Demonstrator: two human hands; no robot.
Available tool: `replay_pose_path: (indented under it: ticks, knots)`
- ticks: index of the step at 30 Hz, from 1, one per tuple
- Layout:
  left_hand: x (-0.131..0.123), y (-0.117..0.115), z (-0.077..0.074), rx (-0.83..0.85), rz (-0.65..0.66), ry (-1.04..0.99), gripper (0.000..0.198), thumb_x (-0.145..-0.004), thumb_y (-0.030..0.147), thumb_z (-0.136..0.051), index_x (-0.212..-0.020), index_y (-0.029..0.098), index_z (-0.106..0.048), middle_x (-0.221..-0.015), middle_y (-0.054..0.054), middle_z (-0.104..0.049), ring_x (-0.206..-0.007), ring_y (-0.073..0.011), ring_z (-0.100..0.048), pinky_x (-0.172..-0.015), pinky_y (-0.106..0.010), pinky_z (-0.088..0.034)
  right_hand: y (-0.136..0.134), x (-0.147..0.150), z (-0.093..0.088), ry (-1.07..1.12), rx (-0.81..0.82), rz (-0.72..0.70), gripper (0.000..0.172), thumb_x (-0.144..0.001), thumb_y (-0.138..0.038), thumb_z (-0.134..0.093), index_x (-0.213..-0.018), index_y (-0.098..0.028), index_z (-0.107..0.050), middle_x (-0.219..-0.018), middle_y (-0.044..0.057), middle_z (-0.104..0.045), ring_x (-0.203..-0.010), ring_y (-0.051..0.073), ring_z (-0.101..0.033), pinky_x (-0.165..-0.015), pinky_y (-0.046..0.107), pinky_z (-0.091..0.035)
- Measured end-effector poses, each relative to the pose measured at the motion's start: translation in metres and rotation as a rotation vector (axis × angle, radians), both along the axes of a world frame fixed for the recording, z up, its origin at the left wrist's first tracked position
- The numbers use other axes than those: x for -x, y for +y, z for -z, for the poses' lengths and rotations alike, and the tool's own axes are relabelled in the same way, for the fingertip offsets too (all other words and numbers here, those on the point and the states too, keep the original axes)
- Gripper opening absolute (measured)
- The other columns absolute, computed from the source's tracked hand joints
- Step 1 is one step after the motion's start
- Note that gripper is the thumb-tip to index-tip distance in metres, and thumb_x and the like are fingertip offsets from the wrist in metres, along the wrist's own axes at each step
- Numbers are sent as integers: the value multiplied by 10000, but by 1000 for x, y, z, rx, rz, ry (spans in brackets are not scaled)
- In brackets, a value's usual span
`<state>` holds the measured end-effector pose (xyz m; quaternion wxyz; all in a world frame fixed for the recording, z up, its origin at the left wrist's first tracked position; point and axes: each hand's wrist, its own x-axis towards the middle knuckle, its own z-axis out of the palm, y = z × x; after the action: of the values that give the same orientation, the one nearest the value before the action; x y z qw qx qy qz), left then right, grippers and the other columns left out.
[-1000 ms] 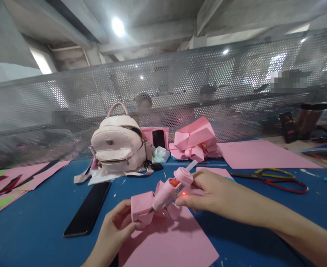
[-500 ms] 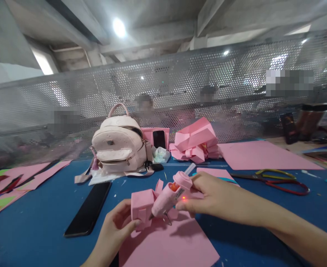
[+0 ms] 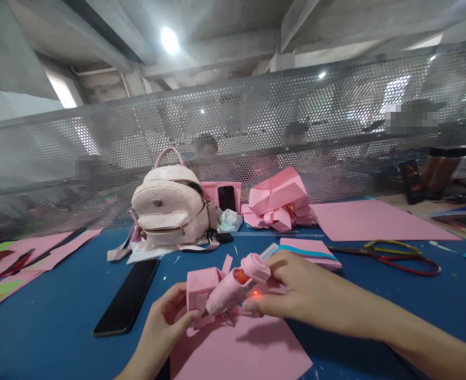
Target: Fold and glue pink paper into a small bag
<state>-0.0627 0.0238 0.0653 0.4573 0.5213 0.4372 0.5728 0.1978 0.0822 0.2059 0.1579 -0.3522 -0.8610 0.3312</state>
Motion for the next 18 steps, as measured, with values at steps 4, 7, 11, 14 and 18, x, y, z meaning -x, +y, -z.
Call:
replay_pose_path:
  ticks: [4, 7, 11, 14, 18]
  knots:
    - [-1, -1, -2, -7, -13, -6, 287, -733, 222, -755, -1012, 174, -711, -1030, -80, -757, -998, -248, -697, -877, -307, -538, 4, 2, 6, -46, 45, 47, 222, -826, -438, -663, -896, -255, -768, -968, 18, -742, -891, 261, -668, -765, 316, -514]
    - [-3, -1, -4, 0, -35, -26, 290, -712, 217, -755, -995, 168, -714, -1023, -86, -759, -995, -252, -700, -882, -320, -541, 9, 1, 10, -37, -8, 105, 248, -824, -481, -669, -856, -250, -752, -979, 18, -737, -909, 268, -664, -742, 307, -521]
    - [-6, -2, -6, 5, -66, -47, 291, -691, 210, -760, -976, 166, -725, -1013, -91, -762, -986, -260, -704, -872, -334, -551, 11, 0, 8, -45, 24, 77, 227, -837, -442, -651, -822, -238, -749, -964, 27, -739, -937, 279, -666, -753, 315, -531]
    - [-6, -2, -7, -6, -70, -52, 287, -692, 196, -761, -975, 168, -729, -1006, -87, -763, -983, -255, -703, -861, -320, -550, 10, 1, 7, -14, 61, 51, 231, -855, -436, -632, -852, -236, -747, -940, 24, -739, -914, 268, -671, -752, 313, -531]
    - [-4, -2, -5, -7, -55, -28, 286, -707, 193, -756, -989, 165, -721, -1017, -90, -760, -992, -254, -702, -870, -318, -549, 11, 1, 9, 40, 98, 17, 234, -877, -425, -616, -860, -224, -734, -874, 15, -731, -840, 235, -671, -743, 303, -517]
